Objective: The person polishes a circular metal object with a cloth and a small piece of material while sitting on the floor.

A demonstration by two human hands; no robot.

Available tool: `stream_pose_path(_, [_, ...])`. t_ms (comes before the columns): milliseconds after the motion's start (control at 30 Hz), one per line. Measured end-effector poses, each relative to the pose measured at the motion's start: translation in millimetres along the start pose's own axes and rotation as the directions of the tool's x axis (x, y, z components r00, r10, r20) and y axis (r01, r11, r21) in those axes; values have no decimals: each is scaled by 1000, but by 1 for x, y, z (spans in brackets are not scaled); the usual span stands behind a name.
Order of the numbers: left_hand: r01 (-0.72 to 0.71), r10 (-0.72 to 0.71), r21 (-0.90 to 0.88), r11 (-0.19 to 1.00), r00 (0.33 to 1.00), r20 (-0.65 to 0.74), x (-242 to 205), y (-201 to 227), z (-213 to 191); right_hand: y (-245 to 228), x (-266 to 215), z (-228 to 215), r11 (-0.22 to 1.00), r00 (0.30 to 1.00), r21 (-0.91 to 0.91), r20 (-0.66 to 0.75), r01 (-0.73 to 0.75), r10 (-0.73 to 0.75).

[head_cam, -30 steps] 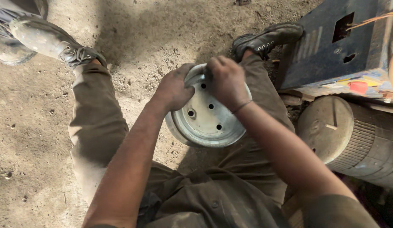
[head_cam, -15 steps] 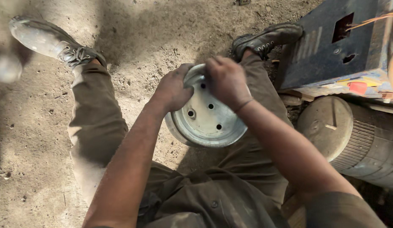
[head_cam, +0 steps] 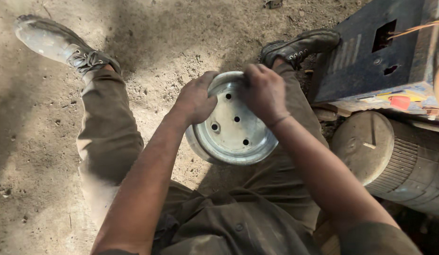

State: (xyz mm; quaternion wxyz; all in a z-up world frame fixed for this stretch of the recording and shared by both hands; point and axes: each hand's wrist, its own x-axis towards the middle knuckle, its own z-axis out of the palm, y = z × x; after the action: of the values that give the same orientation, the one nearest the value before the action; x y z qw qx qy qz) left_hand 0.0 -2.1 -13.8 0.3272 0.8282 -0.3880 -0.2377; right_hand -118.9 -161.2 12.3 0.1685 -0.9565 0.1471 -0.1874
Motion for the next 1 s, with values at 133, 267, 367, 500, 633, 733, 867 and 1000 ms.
stream_pose_path(133, [95, -95, -10, 995, 994, 60, 0, 7, -6, -3, -1, 13, 998, 996, 33, -59, 62, -60])
stream_pose_path(267, [131, -129, -81, 988, 991, 30, -4, 10, -7, 0, -5, 14, 997, 996, 20, -30, -80, 81])
stream_pose_path(367, [164, -162, -164, 973, 987, 23, -7, 12, -7, -1, -8, 10, 981, 978, 3, -83, -194, 193])
stream_pose_path(500, [256, -252, -234, 938, 967, 50, -8, 9, -5, -14, -9, 25, 983, 973, 64, -145, -172, 180])
stream_pose_path(633, [187, -218, -451, 873, 976, -18, -10, -2, 4, -11, -6, 23, 971, 971, 109, -88, -213, 223])
stream_pose_path(733, [117, -188, -634, 764, 981, -47, -9, -15, 14, -17, -2, 20, 948, 947, 139, -113, -286, 302])
stream_pose_path(867, [49, -136, -810, 584, 990, -39, -8, -26, 23, -26, -2, 18, 957, 953, 90, -105, -276, 285])
stream_pose_path(1000, [31, -124, -799, 600, 991, -55, -11, -32, 26, -23, -2, 19, 886, 903, 247, -77, -393, 423])
